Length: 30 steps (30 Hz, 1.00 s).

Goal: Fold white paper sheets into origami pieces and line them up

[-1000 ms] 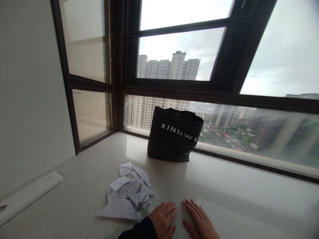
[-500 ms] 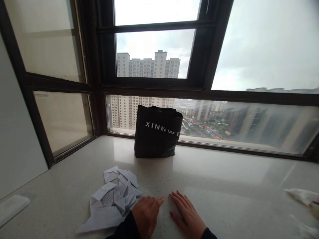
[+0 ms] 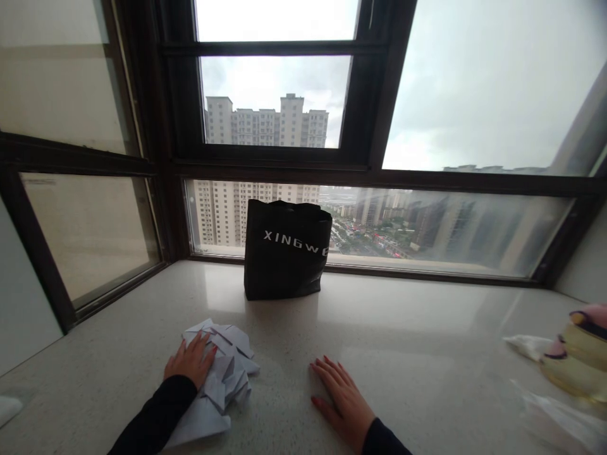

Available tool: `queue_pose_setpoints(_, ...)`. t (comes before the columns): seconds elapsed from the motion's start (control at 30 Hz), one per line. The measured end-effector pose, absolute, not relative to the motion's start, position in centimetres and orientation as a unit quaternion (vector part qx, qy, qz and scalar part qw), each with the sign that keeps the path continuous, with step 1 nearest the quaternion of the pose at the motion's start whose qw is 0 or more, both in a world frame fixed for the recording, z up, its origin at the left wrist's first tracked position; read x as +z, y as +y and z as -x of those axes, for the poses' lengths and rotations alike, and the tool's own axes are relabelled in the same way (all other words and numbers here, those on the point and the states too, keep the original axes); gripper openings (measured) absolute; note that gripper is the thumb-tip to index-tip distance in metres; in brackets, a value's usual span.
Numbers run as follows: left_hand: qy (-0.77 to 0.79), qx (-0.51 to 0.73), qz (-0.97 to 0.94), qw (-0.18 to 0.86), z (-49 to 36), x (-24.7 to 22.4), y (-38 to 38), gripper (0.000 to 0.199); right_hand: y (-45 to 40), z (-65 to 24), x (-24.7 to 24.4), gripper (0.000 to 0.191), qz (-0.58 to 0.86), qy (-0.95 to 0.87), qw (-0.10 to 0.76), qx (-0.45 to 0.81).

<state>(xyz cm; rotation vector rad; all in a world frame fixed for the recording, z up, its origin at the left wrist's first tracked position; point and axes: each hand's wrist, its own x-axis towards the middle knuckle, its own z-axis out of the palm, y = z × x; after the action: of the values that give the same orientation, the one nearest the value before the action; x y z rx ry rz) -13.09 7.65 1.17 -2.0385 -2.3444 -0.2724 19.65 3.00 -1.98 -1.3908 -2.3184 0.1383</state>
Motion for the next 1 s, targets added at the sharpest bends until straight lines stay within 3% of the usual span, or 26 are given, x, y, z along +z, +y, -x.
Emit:
queue_pose_setpoints(0.43, -0.659, -0.123, 0.741, -0.038, 2.6, 0.4, 5.4, 0.045, 2.7, -19.3, -0.7, 0.050, 0.507, -0.836, 0.199, 0.063)
queue_pose_setpoints(0.57, -0.618, -0.204, 0.748, -0.131, 1.0, -0.1, 4.9, 0.047, 2.6, -19.2, -0.6, 0.043, 0.525, -0.820, 0.215, 0.071)
queue_pose_setpoints(0.77, -0.524, -0.325, 0.748, -0.247, 2.7, 1.7, 6.9, 0.045, 2.7, -19.2, -0.9, 0.036, 0.536, -0.803, 0.248, 0.087)
queue_pose_setpoints(1.0, -0.436, -0.386, 0.780, -0.229, 5.7, 5.6, 5.3, 0.036, 2.7, -19.3, -0.9, 0.035, 0.530, -0.798, 0.270, 0.095)
